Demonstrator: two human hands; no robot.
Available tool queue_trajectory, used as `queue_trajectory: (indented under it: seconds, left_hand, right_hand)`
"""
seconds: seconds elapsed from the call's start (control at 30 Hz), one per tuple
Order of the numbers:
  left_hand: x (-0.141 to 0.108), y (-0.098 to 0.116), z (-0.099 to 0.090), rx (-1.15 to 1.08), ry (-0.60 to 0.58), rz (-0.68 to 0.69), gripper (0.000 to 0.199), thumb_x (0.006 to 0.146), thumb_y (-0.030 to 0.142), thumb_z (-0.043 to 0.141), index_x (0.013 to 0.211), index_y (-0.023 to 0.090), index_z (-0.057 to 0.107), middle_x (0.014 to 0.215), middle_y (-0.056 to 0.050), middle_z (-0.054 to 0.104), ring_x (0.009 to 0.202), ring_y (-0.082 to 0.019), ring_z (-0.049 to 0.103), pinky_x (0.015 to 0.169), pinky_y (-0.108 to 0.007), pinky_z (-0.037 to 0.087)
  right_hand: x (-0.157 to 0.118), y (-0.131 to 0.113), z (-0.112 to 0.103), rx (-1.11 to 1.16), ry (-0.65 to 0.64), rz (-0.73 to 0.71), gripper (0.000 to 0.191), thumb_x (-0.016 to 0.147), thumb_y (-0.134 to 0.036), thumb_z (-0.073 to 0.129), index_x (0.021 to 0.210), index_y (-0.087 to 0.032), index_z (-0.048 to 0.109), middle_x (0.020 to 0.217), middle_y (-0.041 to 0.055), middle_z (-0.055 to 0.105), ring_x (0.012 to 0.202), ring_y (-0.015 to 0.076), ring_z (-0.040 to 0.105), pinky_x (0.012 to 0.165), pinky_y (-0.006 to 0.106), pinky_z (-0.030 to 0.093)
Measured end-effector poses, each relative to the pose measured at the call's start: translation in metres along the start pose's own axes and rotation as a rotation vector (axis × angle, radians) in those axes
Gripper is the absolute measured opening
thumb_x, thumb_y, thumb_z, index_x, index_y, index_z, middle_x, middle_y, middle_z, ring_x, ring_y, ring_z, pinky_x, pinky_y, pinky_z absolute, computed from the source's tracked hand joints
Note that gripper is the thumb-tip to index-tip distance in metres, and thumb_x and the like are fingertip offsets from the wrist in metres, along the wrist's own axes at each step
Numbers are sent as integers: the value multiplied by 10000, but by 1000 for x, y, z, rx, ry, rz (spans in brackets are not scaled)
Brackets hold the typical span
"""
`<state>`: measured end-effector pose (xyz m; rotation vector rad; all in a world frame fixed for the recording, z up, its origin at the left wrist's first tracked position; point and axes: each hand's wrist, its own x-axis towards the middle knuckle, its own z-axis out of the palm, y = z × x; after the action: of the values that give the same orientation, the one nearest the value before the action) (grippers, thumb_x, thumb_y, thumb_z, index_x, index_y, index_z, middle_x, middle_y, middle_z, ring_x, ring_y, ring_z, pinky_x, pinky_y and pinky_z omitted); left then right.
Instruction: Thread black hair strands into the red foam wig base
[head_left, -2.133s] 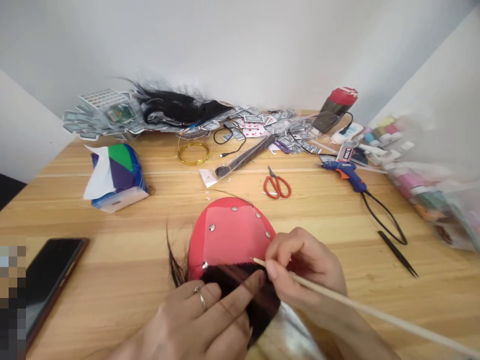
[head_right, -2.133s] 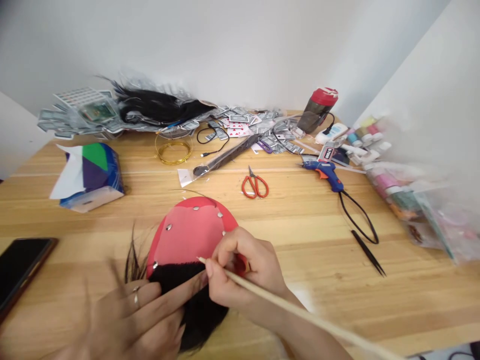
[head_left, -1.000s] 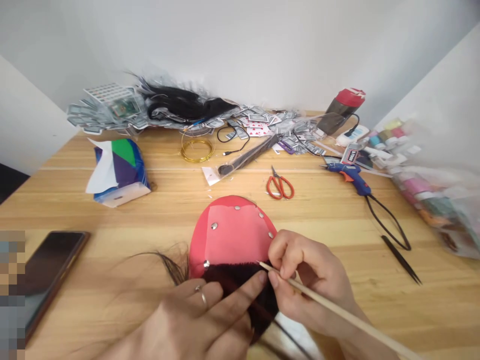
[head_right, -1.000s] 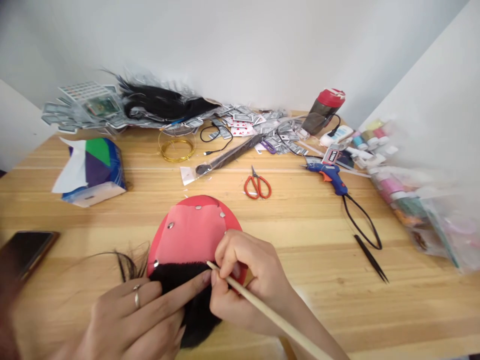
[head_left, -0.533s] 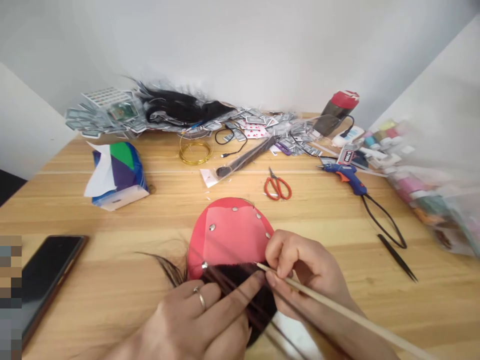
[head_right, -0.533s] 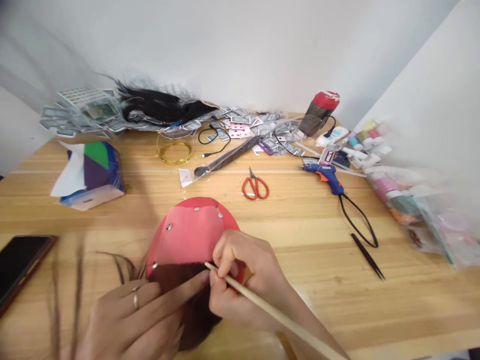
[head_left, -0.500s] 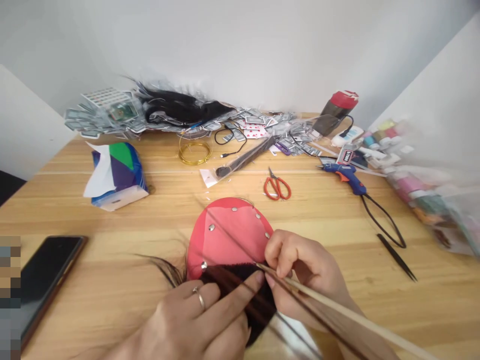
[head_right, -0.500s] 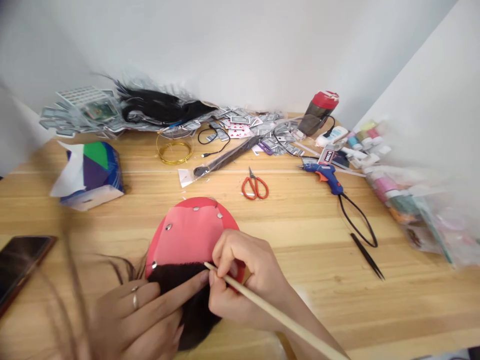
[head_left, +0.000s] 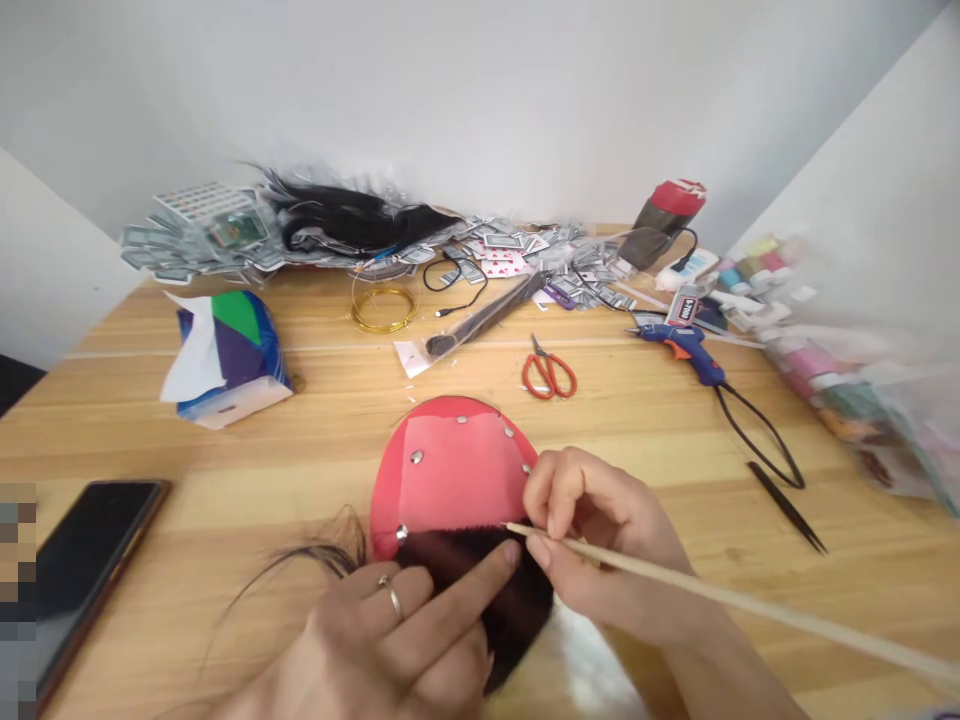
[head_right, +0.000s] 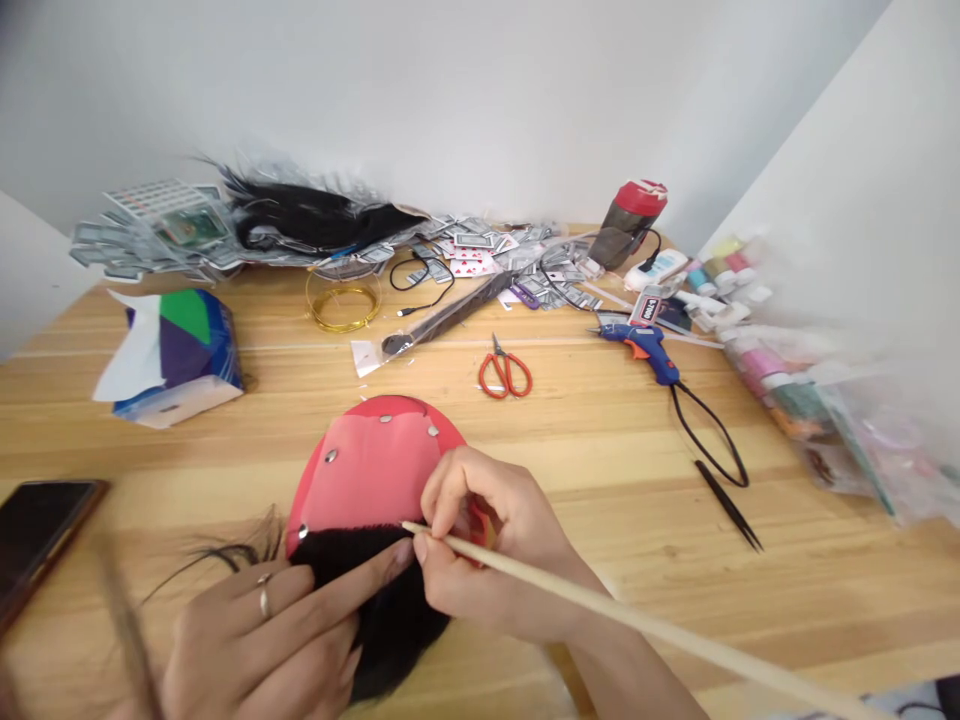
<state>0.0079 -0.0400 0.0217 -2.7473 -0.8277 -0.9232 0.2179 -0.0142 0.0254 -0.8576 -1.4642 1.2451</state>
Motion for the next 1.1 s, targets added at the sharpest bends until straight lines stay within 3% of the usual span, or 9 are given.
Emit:
queue_trajectory:
  seconds: [0.1, 0.23, 0.4, 0.73, 0.83, 0.93, 1.0, 1.1]
  left_hand:
    - [1, 0, -1, -8, 4, 36, 258, 978, 89, 468, 775, 215, 566, 1089, -17, 820, 499, -102, 529, 484, -271, 422]
    - [1, 0, 2, -2, 84, 3, 306, 932, 11, 451, 719, 218, 524, 1022, -8, 832, 466, -115, 440, 456, -291, 365]
    - [-6, -1, 10, -33, 94, 26, 236, 932, 66, 496, 752, 208, 554, 1074, -61, 819, 497, -113, 448, 494, -295, 341]
    - [4, 0, 5, -33, 97, -9, 267, 840, -16, 480, 718, 219, 514, 1002, -24, 834, 435, -102, 466, 447, -260, 401]
    - [8, -2, 4, -172, 105, -112, 257, 889, 20, 468, 736, 223, 509, 982, -2, 836, 450, -81, 566, 454, -224, 452]
    - [7, -4, 0, -443, 88, -272, 265, 1050, 177, 390, 881, 226, 587, 902, 12, 821, 701, -92, 738, 603, -173, 538]
    - [6, -5, -7, -578, 48, -406, 353, 1100, 278, 320, 882, 240, 594, 750, 33, 743, 682, -87, 717, 628, -159, 539]
    - [8, -5, -20, -550, 14, -576, 327, 1086, 311, 395, 821, 246, 576, 639, 59, 611, 533, -71, 601, 537, -137, 501]
  right_hand:
    - [-1, 2, -3, 15, 3, 37, 231, 805, -40, 656, 763, -227, 528, 755, -41, 563, 599, 99, 471, 522, 200, 362]
    - [-2, 5, -5, 83, 22, 104, 137, 924, -170, 691, 856, -241, 596, 813, -29, 606, 694, 115, 535, 615, 213, 431]
    - [-5, 6, -5, 165, -4, 105, 66, 1042, -272, 598, 979, -265, 618, 884, -23, 624, 783, 106, 621, 710, 208, 487]
    - [-4, 8, -4, 146, 18, 94, 130, 1042, -350, 604, 959, -250, 606, 809, -14, 634, 732, 124, 638, 671, 222, 508]
    - [-3, 7, -1, 116, 50, 98, 154, 1029, -359, 623, 930, -242, 607, 771, -14, 643, 695, 127, 640, 644, 225, 506]
    - [-3, 6, 2, 95, 105, 90, 171, 1012, -354, 654, 898, -235, 609, 747, -26, 655, 665, 112, 636, 631, 209, 499]
    - [-3, 8, 3, 106, 122, 90, 179, 1005, -347, 668, 881, -233, 605, 717, -39, 654, 655, 100, 636, 633, 194, 494]
    - [-1, 10, 2, 138, 110, 95, 213, 998, -343, 677, 841, -226, 592, 672, -50, 644, 623, 92, 628, 613, 185, 481]
